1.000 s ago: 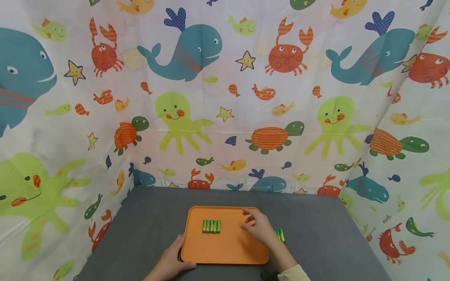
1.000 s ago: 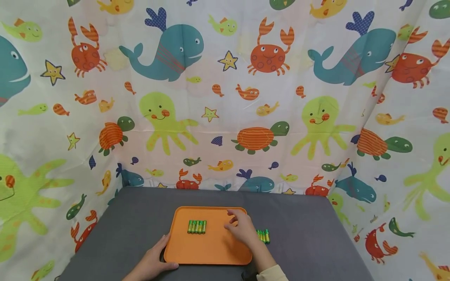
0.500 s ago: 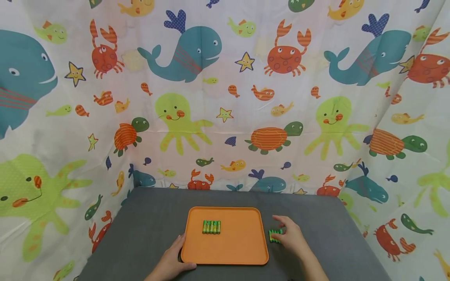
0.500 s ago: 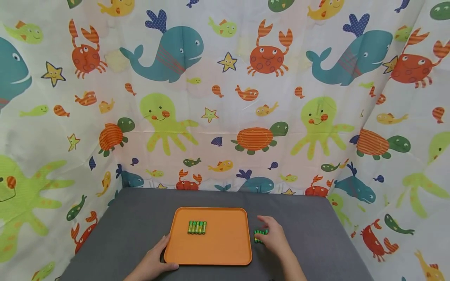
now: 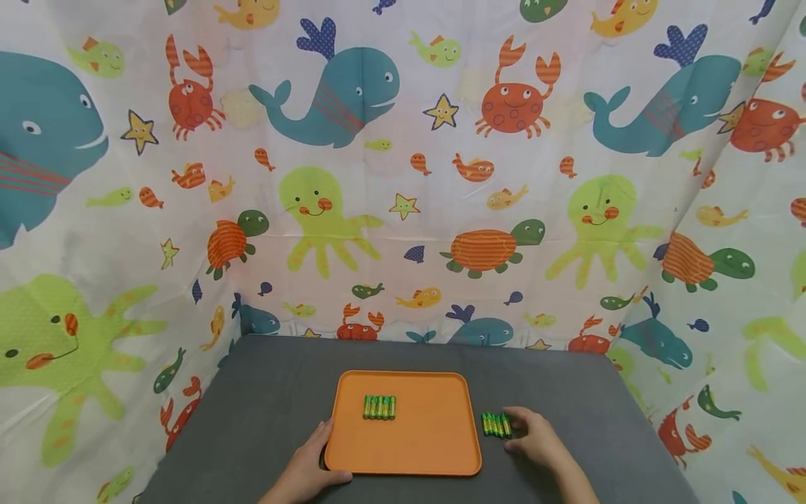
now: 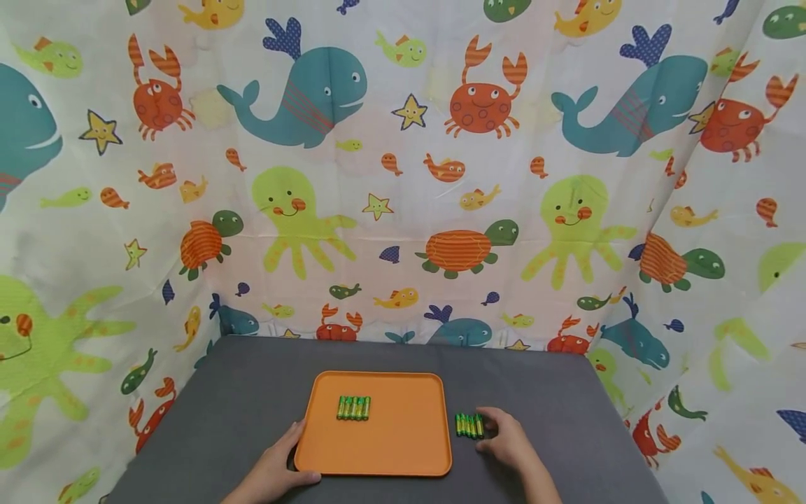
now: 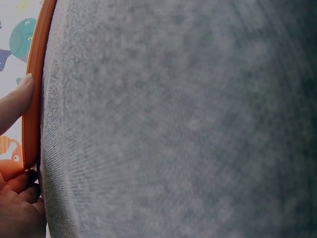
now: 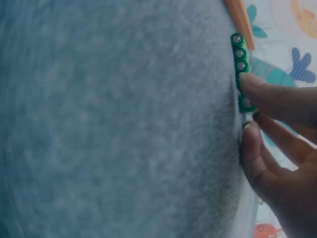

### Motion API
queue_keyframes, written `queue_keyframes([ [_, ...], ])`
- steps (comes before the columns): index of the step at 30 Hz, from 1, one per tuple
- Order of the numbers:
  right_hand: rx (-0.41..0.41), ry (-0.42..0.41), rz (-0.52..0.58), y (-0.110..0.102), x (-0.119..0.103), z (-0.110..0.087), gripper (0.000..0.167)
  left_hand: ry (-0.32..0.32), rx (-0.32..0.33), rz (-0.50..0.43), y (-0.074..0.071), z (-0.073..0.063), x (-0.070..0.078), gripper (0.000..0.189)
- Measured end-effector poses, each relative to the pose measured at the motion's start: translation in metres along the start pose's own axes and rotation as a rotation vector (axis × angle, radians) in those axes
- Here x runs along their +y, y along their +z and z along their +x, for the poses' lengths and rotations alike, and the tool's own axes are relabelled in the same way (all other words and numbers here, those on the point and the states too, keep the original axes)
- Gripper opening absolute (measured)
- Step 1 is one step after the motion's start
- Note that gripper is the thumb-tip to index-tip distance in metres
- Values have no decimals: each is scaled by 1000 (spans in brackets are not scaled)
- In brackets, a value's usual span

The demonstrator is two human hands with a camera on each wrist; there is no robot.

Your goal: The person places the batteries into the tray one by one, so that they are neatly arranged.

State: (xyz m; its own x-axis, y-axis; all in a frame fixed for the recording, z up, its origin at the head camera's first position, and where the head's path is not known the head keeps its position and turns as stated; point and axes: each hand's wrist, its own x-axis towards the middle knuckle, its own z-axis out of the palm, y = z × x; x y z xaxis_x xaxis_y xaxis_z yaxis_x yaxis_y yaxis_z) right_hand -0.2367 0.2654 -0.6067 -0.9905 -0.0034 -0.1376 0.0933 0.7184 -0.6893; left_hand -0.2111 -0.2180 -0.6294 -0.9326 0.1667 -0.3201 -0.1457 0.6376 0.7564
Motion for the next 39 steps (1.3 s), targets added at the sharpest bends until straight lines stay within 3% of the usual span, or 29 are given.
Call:
queue_keyframes([
  [14, 43, -31, -31, -1, 12, 7, 61, -12, -9, 6, 2, 1, 0, 123],
  [23, 69, 6, -9, -6, 13, 9, 59, 3, 6, 1, 2, -2, 6, 120],
  [29, 99, -20, 67, -10, 1, 6, 59, -7, 5, 2, 1, -2, 6, 121],
  [39, 131, -89, 134, -11, -40, 6, 57, -26, 5, 5, 1, -2, 8, 122],
])
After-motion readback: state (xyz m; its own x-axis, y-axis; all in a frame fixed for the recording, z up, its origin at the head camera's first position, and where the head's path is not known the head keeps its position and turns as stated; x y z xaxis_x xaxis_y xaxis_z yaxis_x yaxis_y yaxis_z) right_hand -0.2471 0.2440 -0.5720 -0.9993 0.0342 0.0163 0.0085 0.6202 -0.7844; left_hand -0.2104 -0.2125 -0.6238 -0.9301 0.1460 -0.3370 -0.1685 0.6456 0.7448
